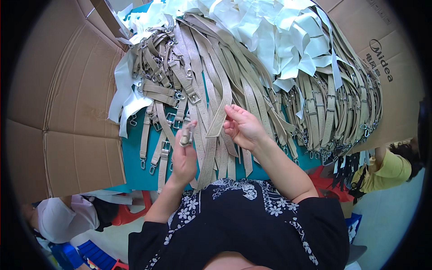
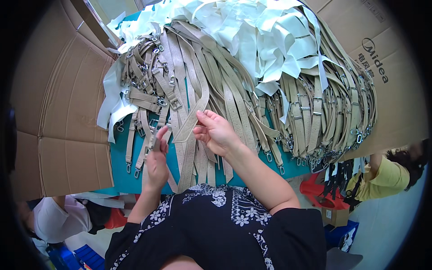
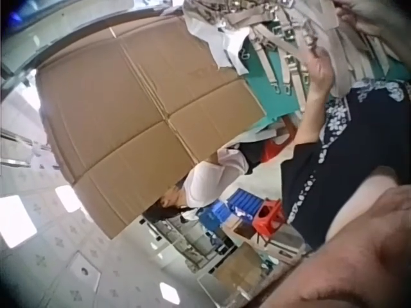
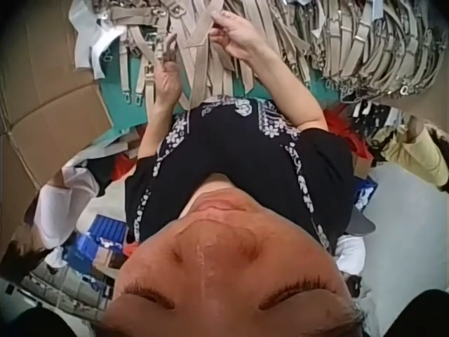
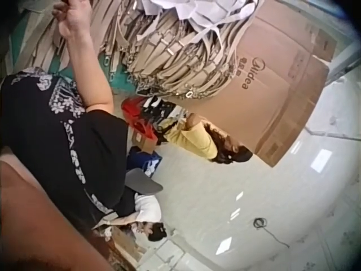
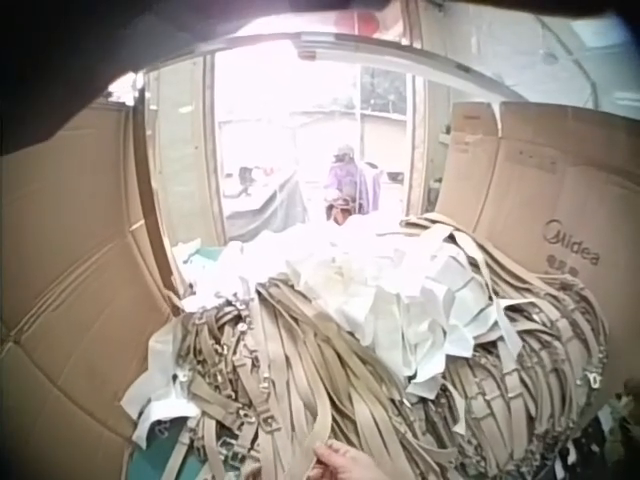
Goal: Rolling and organizing long belt straps in a factory workstation.
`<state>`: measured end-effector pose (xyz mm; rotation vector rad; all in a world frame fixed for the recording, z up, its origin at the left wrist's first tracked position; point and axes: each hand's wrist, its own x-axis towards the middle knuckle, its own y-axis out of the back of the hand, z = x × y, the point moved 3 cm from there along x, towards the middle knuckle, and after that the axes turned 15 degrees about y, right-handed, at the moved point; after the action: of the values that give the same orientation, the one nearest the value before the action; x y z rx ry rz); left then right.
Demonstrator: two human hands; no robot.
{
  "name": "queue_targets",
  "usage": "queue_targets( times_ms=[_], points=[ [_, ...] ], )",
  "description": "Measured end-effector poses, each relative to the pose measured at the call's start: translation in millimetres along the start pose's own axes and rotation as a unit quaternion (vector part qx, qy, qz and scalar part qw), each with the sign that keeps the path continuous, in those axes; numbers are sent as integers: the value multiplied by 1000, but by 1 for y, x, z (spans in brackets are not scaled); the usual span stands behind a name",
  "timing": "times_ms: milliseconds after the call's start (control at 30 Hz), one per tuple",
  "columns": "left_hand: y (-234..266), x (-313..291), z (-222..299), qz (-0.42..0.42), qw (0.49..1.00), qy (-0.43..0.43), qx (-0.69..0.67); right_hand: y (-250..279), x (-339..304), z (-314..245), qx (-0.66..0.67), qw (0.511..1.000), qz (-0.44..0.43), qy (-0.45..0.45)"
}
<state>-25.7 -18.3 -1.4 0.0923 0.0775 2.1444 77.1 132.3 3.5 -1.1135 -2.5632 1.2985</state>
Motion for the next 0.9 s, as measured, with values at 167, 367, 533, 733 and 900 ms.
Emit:
queue_targets(
  times_ms=[167, 367, 533, 733, 900],
  points=[
    [-10, -4, -5, 70, 992, -55, 94, -11, 0, 12, 17, 1000, -14, -7],
    [-13, -5, -4, 55, 995, -4, 81, -7, 1, 14, 18, 1000, 2, -7],
    [-13, 2, -2, 71, 991, -17, 108, -6, -3, 17, -17, 998, -43, -35],
    [-11, 19, -3, 130, 977, -34, 162, -23, -27, 5, -56, 991, -50, -110],
    [-20, 27, 9, 37, 994, -8, 106, -11, -35, 0, -108, 992, -59, -40]
  ],
)
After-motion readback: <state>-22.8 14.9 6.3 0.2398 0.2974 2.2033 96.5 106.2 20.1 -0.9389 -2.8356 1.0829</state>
